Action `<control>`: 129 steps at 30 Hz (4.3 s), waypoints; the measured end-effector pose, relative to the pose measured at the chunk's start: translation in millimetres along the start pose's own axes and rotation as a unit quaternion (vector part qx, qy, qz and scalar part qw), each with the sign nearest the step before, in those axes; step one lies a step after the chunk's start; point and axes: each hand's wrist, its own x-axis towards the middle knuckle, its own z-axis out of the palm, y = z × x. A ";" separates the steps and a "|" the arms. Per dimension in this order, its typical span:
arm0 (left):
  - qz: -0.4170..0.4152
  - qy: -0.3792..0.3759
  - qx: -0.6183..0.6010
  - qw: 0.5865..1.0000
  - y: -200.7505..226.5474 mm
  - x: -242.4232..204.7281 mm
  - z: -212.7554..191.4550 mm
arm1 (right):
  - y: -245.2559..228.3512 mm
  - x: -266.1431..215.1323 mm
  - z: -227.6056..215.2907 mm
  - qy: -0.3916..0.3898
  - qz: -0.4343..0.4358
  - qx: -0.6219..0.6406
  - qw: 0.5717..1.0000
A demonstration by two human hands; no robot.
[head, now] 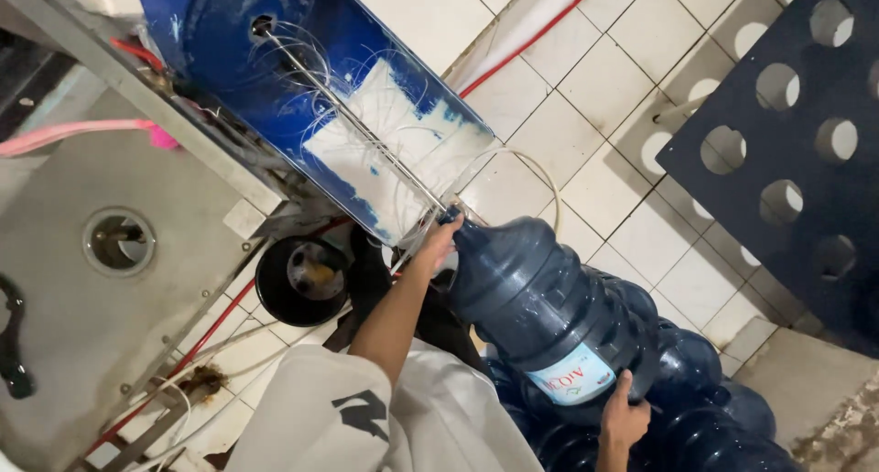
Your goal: The person picks up large blue water bottles, places them into a blue cleaning machine, and then rinses them with a hose. After rinsing, the person places the bottles into a black storage rack. The process is repeated for multiple bottles.
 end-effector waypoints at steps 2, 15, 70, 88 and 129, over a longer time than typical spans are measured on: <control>0.028 0.002 0.009 1.000 -1.5 -13.3 -3.8 | 1.6 -2.6 -2.2 -0.012 0.029 0.017 0.999; 0.185 0.072 -0.037 0.979 74.3 -0.6 -42.6 | -77.2 -10.9 20.2 -0.060 -0.064 0.109 0.990; 0.302 0.414 0.669 0.539 485.8 -134.3 -290.6 | -378.5 -238.7 129.4 -0.123 -0.213 0.175 0.953; 0.374 0.423 0.632 0.531 484.0 -140.1 -282.6 | -371.8 -237.9 140.4 -0.098 -0.230 0.193 0.949; 0.438 0.203 0.678 0.555 366.0 -60.2 -67.6 | -427.4 -149.6 163.7 -0.091 -0.128 0.058 0.986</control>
